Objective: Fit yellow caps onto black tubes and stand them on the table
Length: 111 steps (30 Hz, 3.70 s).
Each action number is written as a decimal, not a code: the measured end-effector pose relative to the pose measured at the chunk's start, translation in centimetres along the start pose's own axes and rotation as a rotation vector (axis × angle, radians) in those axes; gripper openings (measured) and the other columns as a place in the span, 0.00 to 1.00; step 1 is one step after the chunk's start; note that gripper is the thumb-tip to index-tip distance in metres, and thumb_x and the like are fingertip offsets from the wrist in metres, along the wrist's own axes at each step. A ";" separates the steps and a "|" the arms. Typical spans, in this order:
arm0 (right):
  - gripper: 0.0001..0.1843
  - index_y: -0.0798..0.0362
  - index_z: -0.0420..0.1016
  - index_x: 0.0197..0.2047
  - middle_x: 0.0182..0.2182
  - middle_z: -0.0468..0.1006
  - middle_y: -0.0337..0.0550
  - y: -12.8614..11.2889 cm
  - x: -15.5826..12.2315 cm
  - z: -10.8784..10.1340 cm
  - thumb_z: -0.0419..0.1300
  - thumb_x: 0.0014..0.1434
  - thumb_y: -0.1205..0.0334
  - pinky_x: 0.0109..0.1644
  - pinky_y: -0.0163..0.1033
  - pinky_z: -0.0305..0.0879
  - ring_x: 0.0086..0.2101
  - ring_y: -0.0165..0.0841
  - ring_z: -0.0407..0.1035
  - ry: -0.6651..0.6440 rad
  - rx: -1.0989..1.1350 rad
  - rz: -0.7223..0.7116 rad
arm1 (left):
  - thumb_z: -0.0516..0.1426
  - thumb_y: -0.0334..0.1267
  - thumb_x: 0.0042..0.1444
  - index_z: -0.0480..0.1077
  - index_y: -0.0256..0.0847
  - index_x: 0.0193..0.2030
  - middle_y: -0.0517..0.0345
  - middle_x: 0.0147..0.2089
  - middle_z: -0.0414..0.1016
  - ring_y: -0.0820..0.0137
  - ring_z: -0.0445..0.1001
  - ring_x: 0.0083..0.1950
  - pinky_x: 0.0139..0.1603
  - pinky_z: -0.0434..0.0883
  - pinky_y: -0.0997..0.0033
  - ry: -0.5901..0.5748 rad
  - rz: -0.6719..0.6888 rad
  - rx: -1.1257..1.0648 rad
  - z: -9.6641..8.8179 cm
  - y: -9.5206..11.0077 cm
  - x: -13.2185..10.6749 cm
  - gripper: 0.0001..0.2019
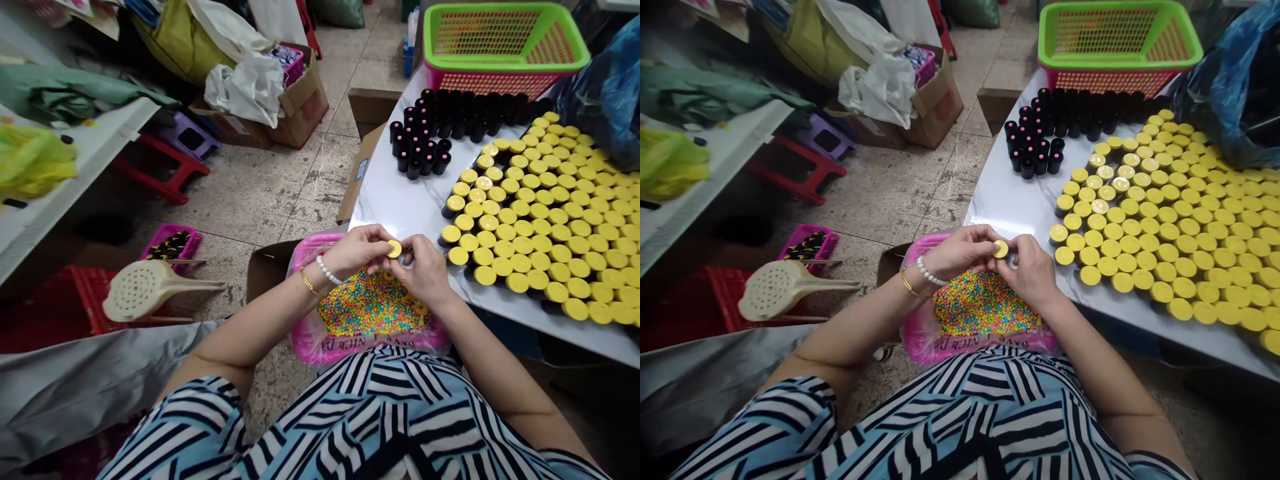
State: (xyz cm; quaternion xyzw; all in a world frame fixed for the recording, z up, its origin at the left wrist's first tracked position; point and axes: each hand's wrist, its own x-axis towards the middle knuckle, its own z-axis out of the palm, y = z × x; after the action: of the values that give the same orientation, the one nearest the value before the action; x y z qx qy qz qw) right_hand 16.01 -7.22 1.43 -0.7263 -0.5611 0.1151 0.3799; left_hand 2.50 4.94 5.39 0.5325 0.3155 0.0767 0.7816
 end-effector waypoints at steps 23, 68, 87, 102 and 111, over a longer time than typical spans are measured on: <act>0.28 0.47 0.64 0.66 0.55 0.72 0.49 -3.4 -0.9 -2.8 0.57 0.64 0.68 0.52 0.45 0.74 0.50 0.40 0.71 -0.167 -0.210 -0.199 | 0.67 0.51 0.54 0.66 0.38 0.50 0.65 0.27 0.74 0.74 0.73 0.22 0.22 0.72 0.76 0.039 0.188 0.002 1.0 -2.9 -0.1 0.25; 0.31 0.55 0.82 0.51 0.51 0.81 0.61 11.2 22.8 -13.3 0.50 0.67 0.38 0.63 0.58 0.56 0.58 0.55 0.69 -0.344 -0.905 0.125 | 0.35 0.65 0.68 0.36 0.33 0.78 0.40 0.80 0.33 0.59 0.31 0.81 0.79 0.29 0.50 0.140 0.398 0.404 12.8 2.1 14.0 0.43; 0.42 0.45 0.50 0.76 0.70 0.63 0.53 0.1 -5.7 -7.9 0.62 0.65 0.52 0.70 0.63 0.62 0.68 0.48 0.59 -0.422 -0.088 -0.482 | 0.36 0.71 0.64 0.49 0.34 0.77 0.44 0.78 0.48 0.57 0.48 0.79 0.78 0.45 0.61 0.131 0.527 0.390 10.2 6.0 20.4 0.47; 0.24 0.43 0.71 0.65 0.63 0.74 0.49 0.6 -2.7 -6.8 0.62 0.66 0.57 0.67 0.58 0.68 0.64 0.45 0.67 -0.330 0.043 -0.386 | 0.43 0.63 0.69 0.68 0.39 0.67 0.47 0.69 0.69 0.60 0.68 0.69 0.70 0.64 0.61 0.193 0.882 0.307 5.5 4.7 13.4 0.34; 0.23 0.54 0.77 0.57 0.58 0.73 0.54 0.7 19.8 -8.5 0.50 0.71 0.51 0.70 0.50 0.56 0.60 0.42 0.65 0.103 -0.430 -0.242 | 0.38 0.61 0.71 0.73 0.33 0.53 0.37 0.58 0.75 0.57 0.70 0.63 0.66 0.62 0.58 0.826 0.689 0.312 -5.2 9.6 19.1 0.35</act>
State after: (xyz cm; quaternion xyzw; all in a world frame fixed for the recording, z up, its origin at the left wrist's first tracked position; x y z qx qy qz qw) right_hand 28.40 6.94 11.89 -0.7229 -0.6356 -0.0904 0.2556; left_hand 16.63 21.78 4.80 0.6399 0.4109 0.4823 0.4348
